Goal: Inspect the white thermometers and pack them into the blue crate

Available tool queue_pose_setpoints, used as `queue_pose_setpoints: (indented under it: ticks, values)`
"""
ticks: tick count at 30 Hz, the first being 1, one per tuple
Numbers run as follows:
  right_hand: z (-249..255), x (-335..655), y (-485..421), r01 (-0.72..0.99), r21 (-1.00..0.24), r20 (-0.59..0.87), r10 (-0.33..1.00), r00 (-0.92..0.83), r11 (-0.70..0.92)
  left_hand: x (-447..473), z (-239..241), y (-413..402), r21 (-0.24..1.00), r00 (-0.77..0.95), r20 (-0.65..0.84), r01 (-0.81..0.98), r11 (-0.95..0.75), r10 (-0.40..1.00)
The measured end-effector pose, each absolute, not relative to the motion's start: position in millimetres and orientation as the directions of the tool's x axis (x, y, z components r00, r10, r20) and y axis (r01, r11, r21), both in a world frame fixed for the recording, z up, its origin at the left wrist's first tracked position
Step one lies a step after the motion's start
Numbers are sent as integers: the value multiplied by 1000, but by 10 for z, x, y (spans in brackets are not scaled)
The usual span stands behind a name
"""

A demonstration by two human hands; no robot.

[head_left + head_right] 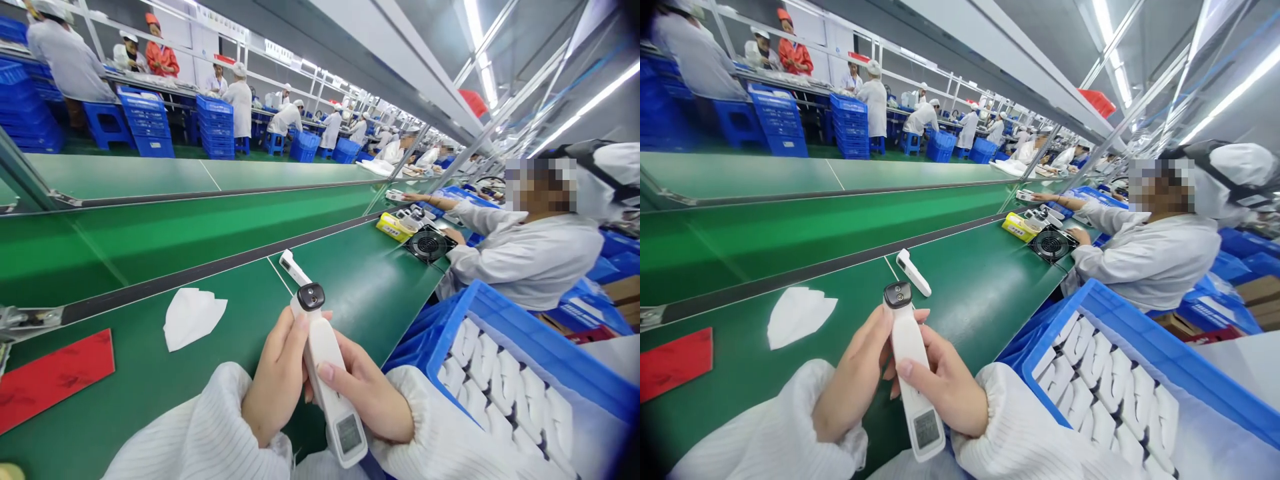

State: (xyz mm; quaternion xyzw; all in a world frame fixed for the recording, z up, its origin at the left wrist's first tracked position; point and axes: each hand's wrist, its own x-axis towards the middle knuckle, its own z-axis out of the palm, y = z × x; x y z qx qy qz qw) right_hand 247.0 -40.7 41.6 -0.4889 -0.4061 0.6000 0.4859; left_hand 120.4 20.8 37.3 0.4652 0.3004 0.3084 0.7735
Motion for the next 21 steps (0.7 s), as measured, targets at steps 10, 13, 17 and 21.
queue_pose_setpoints:
  ticks: [10, 13, 17, 21]
  values:
    - [650, 2662, -393, -171, -967, -209, 971, 117, -188, 1276, 74, 383, 913, 541, -85, -294, 283, 837]
    - [874, 3132, -516, -110, -982, -181, 916, 358, -152, 1293, -211, 502, 953, 491, -152, -156, 259, 858]
    - [1127, 4054, -1106, 57, -966, -106, 586, 803, -253, 1303, -545, 618, 921, 436, -288, -119, 372, 853]
    - [1125, 4810, -1953, 31, -894, -80, 228, 970, -447, 1244, -644, 670, 924, 446, -277, -119, 363, 851]
